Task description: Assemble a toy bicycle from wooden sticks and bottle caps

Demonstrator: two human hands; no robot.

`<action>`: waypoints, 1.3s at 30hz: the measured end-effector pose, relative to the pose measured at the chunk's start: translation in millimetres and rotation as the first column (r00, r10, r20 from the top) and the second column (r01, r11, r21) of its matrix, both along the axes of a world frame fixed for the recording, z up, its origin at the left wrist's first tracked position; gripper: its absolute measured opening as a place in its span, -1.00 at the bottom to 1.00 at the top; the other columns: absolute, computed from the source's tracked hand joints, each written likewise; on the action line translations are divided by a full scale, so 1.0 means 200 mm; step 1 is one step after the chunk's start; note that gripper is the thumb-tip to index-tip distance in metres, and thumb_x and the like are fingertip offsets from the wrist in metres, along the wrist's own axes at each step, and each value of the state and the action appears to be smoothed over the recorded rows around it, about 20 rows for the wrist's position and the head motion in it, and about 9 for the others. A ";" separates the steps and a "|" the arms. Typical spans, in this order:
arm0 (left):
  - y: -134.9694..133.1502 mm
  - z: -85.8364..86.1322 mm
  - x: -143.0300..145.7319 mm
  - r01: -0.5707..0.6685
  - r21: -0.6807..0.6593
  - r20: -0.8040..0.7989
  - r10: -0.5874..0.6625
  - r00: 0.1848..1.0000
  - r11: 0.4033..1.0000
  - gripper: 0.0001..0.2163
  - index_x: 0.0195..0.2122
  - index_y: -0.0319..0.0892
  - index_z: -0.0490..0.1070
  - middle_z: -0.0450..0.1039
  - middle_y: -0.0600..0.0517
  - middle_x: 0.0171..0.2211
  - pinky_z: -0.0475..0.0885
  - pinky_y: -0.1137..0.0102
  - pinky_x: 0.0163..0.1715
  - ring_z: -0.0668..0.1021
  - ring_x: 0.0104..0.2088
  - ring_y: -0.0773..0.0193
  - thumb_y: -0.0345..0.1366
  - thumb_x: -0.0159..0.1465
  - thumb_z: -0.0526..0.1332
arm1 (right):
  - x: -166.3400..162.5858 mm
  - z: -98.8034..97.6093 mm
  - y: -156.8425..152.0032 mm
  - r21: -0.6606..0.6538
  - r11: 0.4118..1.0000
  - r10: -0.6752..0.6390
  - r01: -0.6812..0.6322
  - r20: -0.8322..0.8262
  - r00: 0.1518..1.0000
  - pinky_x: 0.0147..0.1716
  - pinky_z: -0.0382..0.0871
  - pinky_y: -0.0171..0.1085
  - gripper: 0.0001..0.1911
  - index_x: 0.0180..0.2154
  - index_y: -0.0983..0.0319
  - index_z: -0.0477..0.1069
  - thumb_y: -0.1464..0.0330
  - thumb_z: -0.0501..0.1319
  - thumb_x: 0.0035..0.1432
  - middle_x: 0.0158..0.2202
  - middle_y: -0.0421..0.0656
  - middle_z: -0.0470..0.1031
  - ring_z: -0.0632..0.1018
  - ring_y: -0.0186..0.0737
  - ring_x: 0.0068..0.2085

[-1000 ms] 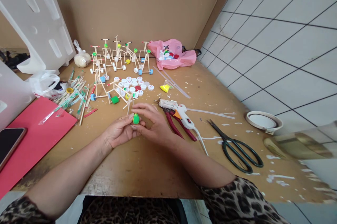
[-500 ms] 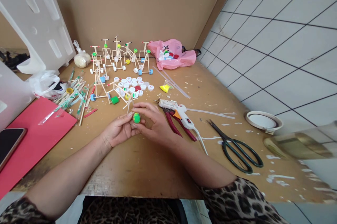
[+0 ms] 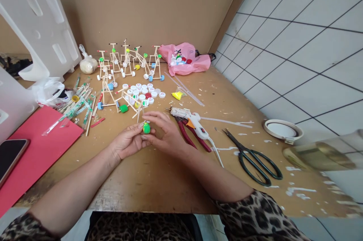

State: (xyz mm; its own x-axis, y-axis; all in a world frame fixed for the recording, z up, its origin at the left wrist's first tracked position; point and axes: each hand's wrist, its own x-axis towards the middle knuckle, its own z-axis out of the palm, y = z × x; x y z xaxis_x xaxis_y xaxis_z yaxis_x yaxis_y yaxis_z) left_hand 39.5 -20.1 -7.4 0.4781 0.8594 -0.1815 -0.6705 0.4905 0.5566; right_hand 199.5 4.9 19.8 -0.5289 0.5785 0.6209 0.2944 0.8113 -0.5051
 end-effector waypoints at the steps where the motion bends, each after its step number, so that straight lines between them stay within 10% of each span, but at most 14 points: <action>1: 0.00 0.00 0.00 -0.003 -0.001 0.007 0.003 1.000 1.000 -0.84 -0.41 -0.22 0.51 0.59 0.02 -0.42 0.47 0.45 -0.32 0.59 -0.41 0.34 -0.32 0.03 0.44 | 0.00 0.00 0.00 0.003 1.000 -0.001 0.001 -0.006 1.000 0.01 0.39 -0.02 -0.63 0.00 0.13 0.37 0.21 0.25 0.16 0.00 -0.03 0.49 0.50 -0.09 0.04; 39: -0.06 0.10 0.09 -0.375 0.194 -0.188 0.409 0.893 0.907 -0.70 -0.37 -0.18 0.62 0.65 -0.10 -0.32 0.51 0.39 -0.23 0.64 -0.24 0.19 -0.13 -0.09 0.49 | -0.03 0.05 -0.02 -0.293 0.955 -0.103 0.054 -0.154 0.983 -0.22 0.51 -0.24 -0.85 -0.21 0.18 0.45 0.37 0.21 0.13 -0.28 -0.15 0.57 0.56 -0.28 -0.28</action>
